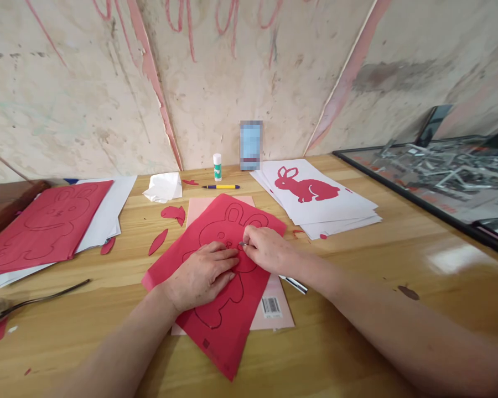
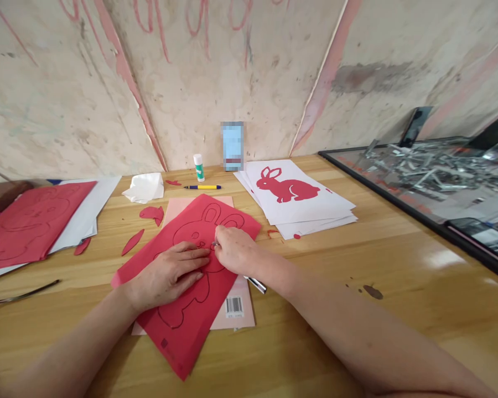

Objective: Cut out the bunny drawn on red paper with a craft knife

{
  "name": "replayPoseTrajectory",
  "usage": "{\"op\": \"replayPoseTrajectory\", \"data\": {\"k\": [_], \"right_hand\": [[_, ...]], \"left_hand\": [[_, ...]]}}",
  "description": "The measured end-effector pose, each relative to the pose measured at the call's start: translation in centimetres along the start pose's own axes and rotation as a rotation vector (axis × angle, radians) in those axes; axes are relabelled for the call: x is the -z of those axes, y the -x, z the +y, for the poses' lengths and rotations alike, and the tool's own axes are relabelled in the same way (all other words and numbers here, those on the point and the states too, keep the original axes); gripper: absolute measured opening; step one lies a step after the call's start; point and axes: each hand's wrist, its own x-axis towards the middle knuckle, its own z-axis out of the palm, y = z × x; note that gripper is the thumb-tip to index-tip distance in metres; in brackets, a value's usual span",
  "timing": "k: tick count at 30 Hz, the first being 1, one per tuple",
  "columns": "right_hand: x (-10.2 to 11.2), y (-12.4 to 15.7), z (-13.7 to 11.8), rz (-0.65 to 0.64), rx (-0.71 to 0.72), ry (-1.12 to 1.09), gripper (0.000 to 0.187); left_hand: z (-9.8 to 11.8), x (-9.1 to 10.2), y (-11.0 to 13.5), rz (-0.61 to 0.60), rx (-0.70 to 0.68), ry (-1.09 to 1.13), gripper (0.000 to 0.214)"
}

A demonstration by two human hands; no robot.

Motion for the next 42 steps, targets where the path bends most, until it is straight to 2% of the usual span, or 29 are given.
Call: {"op": "replayPoseTrajectory", "data": {"k": [5,18,34,42], "right_hand": [[-0.2,-0.2,-0.2,-0.036,-0.065,-0.116,0.007],[-0.3,-0.3,-0.8,-0.042,-0.173,-0.137,0.008],[-0.1,0.1,-0.9,-0.017,-0.168,-0.169,0.01],[-0.2,0.1,-1.3,-0.038,-0.231,-0.183,0.01]], "left_hand": [[-0.2,-0.2,0.0,0.018,-0.007,-0.001,0.029],[-0.2,-0.1,0.0,0.001,-0.009,-0.01,0.03],[-0.2,-0.3,0.0,0.009,-0.01,-0.005,0.028],[-0.1,-0.1,-0.1,-0.006,-0.01,-0.01,0.027]]}}
